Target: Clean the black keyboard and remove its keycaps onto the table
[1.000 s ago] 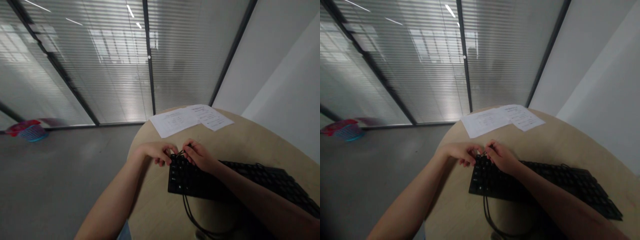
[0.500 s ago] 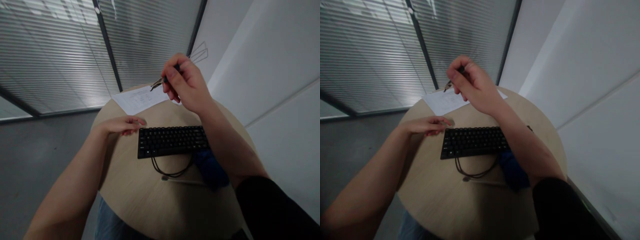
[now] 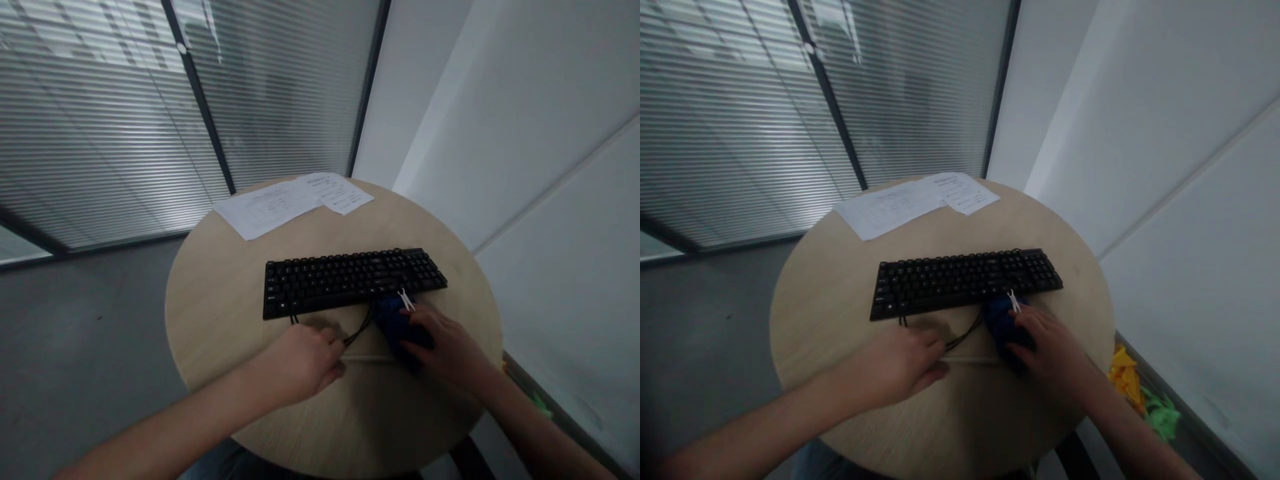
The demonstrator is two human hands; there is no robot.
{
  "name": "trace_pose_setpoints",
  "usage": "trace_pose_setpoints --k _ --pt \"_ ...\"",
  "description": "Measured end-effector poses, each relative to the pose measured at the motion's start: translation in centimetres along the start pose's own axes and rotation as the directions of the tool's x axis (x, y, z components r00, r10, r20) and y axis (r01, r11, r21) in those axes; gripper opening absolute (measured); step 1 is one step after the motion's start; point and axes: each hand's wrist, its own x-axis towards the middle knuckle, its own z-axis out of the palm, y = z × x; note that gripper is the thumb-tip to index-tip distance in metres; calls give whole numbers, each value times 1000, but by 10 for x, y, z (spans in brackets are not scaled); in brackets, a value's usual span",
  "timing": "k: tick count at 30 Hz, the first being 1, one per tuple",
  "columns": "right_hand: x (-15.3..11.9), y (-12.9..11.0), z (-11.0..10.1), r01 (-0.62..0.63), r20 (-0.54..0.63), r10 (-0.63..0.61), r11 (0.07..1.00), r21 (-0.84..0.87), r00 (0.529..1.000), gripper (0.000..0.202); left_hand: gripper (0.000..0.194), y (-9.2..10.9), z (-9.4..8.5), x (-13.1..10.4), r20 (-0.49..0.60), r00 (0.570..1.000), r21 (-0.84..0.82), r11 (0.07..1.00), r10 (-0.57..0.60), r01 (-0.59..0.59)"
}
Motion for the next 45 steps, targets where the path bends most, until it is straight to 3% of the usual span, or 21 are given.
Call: trace_pose_setpoints --k 4,7,10,13,16,18,20,23,26,29,32,34,37,40,41,43,45 --pt "1 0 7 19 -124 -11 998 64 992 15 18 -1 8 -1 22 998 16 998 -57 56" --pt "11 -7 -11 62 -250 -40 995 78 967 13 16 -2 7 -1 42 993 2 994 -112 112" --pt "19 -29 -30 79 -326 -39 991 110 945 16 18 0 9 -2 59 987 -36 988 -148 150" --pt "25 -61 -28 99 -253 -48 976 194 966 19 17 2 12 -3 52 983 -72 981 -175 178" --pt "28 -86 -4 123 -93 -102 961 249 990 17 16 3 16 -5 28 976 -99 971 -215 217" --pt "29 -94 13 115 -13 -116 956 269 993 17 17 5 18 -6 21 969 -115 962 -248 249" --pt "28 -95 21 94 -5 -97 954 285 995 20 18 7 19 -8 20 962 -147 951 -273 273" --pt "24 -83 10 57 -58 -42 955 290 997 29 15 9 10 -14 41 964 -237 934 -264 266" --pt "26 -61 -19 35 -124 -1 962 271 992 26 18 0 -23 -21 9 961 -292 918 -277 267" --pt "47 -40 -50 -16 -184 90 930 368 979 18 27 -28 -70 -22 -184 901 -265 903 -393 339" --pt "97 -33 -71 -62 -121 200 719 692 972 31 34 -76 -109 -9 -376 792 -346 865 -482 362" --pt "141 -38 -75 -76 -55 200 590 803 978 27 35 -114 -119 6 -393 753 -433 829 -528 355" --pt "205 -55 -66 -58 24 82 439 896 996 18 30 -166 -106 23 -263 759 -584 725 -596 367" --pt "250 -70 -37 -94 154 -148 347 933 977 21 29 -200 -72 23 -198 737 -662 643 -646 386" --pt "260 -72 -24 -97 185 -226 351 931 956 22 30 -207 -60 20 -157 755 -690 618 -636 377" --pt "272 -73 5 -86 230 -333 396 914 915 25 31 -216 -42 10 53 817 -722 543 -574 428" --pt "277 -72 33 -107 282 -347 446 889 895 25 32 -221 -34 -1 234 831 -730 473 -505 493"
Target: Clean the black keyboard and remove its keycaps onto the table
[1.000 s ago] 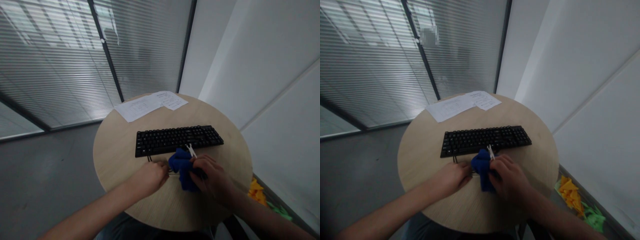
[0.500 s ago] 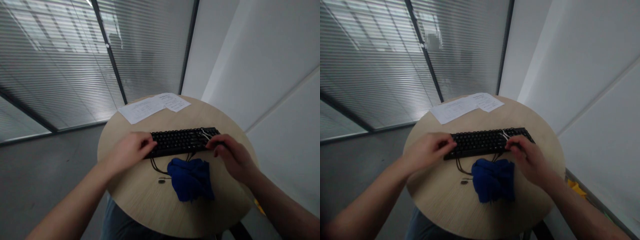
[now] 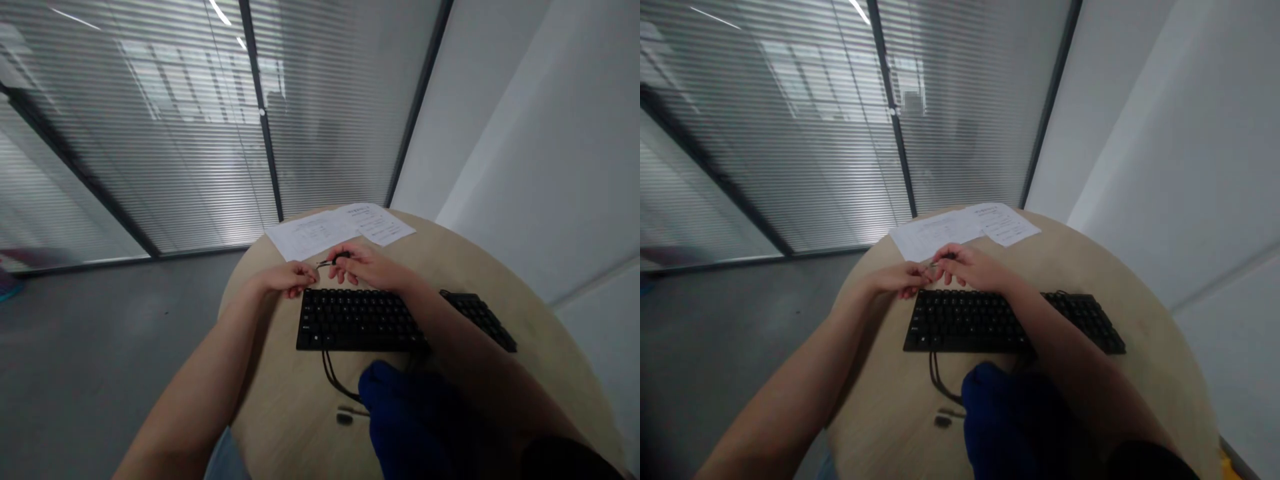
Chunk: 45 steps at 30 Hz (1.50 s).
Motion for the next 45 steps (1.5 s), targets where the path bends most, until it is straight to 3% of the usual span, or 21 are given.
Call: trace_pose_setpoints --k 2,5,12,18,26,45 --pt "5 18 6 -71 -13 71 997 -19 997 27 37 -6 -5 -4 129 989 -30 997 -66 70" --pt "8 28 12 -133 -71 129 989 -61 989 31 44 -9 -15 -8 265 958 -57 990 -107 127" --pt "26 34 27 -150 -83 145 987 -63 986 31 52 -18 -19 -9 355 934 -95 992 -44 83" --pt "27 62 45 -182 -132 172 981 -72 976 31 35 -17 -17 -7 340 938 -73 993 -61 91" --pt "25 74 45 -137 -146 128 989 -54 981 36 31 -19 -14 -6 330 943 -72 995 -36 64" --pt "23 65 54 -78 -76 56 937 -340 996 26 32 -9 -8 -14 215 961 -135 970 -173 205"
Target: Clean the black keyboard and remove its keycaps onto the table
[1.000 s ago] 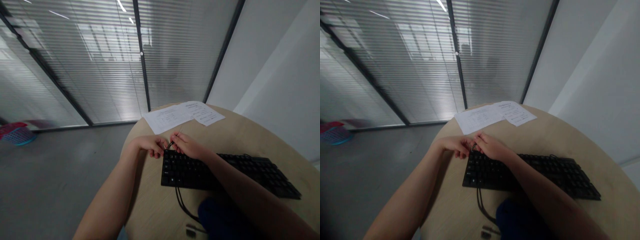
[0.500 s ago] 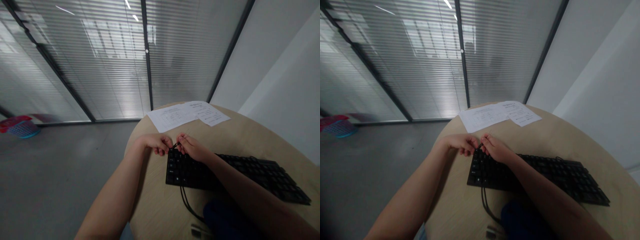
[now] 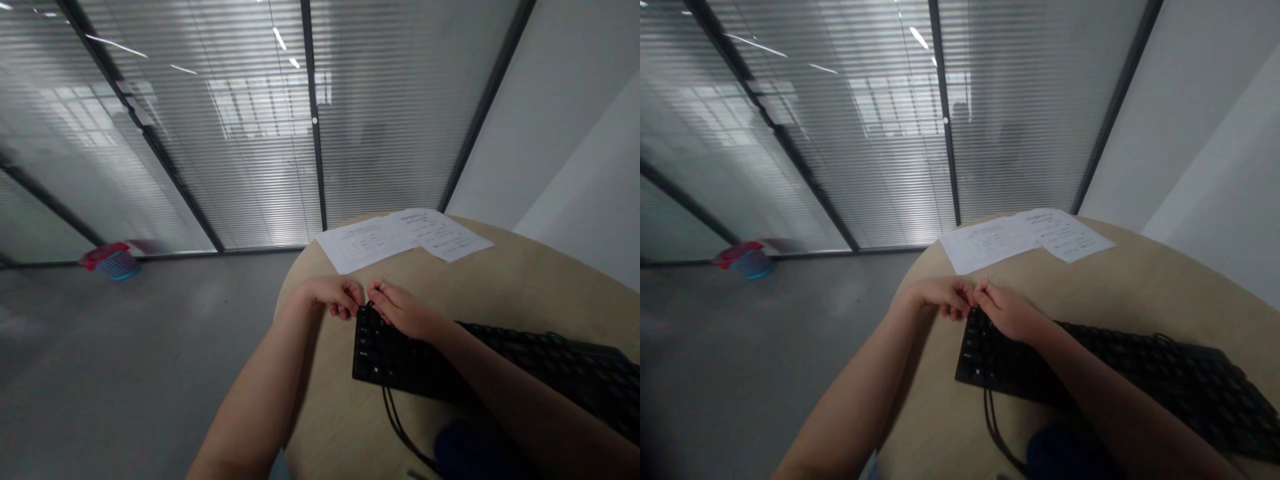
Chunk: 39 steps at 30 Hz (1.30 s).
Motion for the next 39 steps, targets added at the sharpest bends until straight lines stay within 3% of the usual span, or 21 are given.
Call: trace_pose_setpoints --k 8,11,19,25,29,34,39 --pt "-4 -7 2 69 31 -64 960 -272 998 14 22 -2 -1 0 11 999 67 997 48 -49" --pt "-3 -6 3 68 22 -64 952 -299 998 15 21 -2 0 -1 8 999 70 996 48 -49" --pt "-3 3 5 84 -62 -96 982 -169 993 14 20 -2 -1 2 3 1000 61 998 24 -24" --pt "0 10 7 22 -249 -6 998 63 968 21 28 -8 -3 6 2 1000 38 999 20 -21" --pt "1 13 6 35 -261 -32 999 8 965 15 27 -6 -5 0 -33 997 29 997 70 -69" --pt "2 9 3 29 -308 -35 999 -24 951 15 37 4 -5 -8 -224 931 -5 955 288 -297" --pt "3 5 1 16 -334 -6 1000 27 943 16 39 10 3 -4 -300 879 18 924 370 -383"
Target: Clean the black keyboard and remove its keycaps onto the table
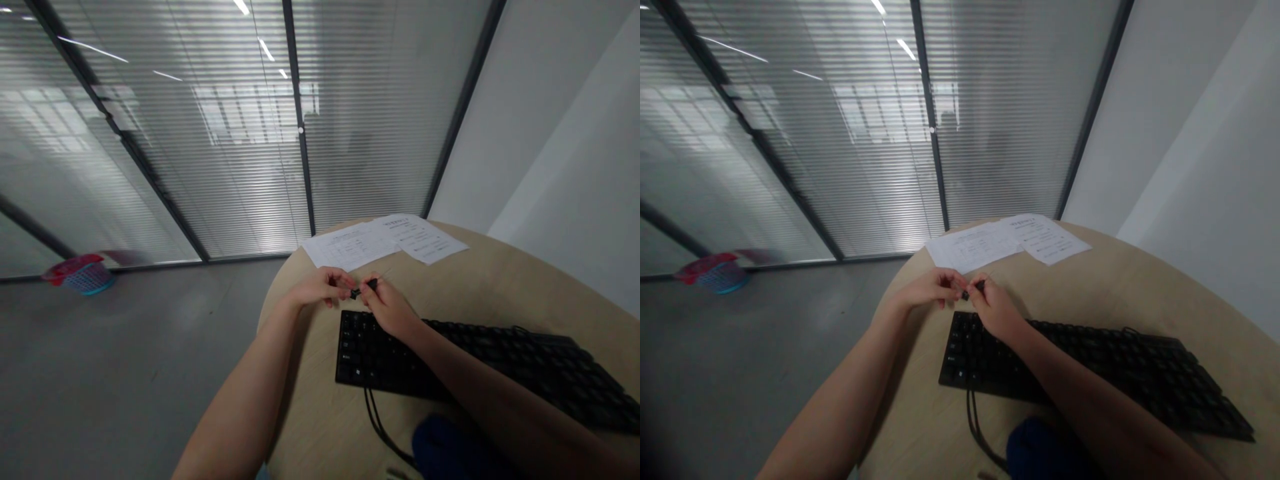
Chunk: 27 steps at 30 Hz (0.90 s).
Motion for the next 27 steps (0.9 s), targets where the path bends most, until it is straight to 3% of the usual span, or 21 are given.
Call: trace_pose_setpoints --k 5,10,13,15,17,22,27 --pt "2 -2 0 -36 -4 36 999 29 999 18 29 -2 6 4 -30 999 21 1000 18 -18" --pt "5 -1 0 -85 -72 81 995 -48 994 22 27 -8 1 4 -86 996 23 999 33 -31" --pt "7 1 0 -95 -147 85 994 -59 985 28 27 -16 -2 7 -222 973 66 996 69 -55" --pt "8 2 1 -87 -175 79 995 -39 981 32 24 -22 -1 10 -360 928 179 983 99 -36" --pt "9 2 1 -72 -188 64 997 -34 980 34 18 -27 3 15 -426 895 322 947 134 12" --pt "7 0 4 -35 -162 30 999 -27 986 34 24 -26 12 31 -373 920 569 812 118 126" --pt "9 -5 5 -41 -147 43 999 12 988 37 19 -21 17 47 -352 932 657 732 87 180"
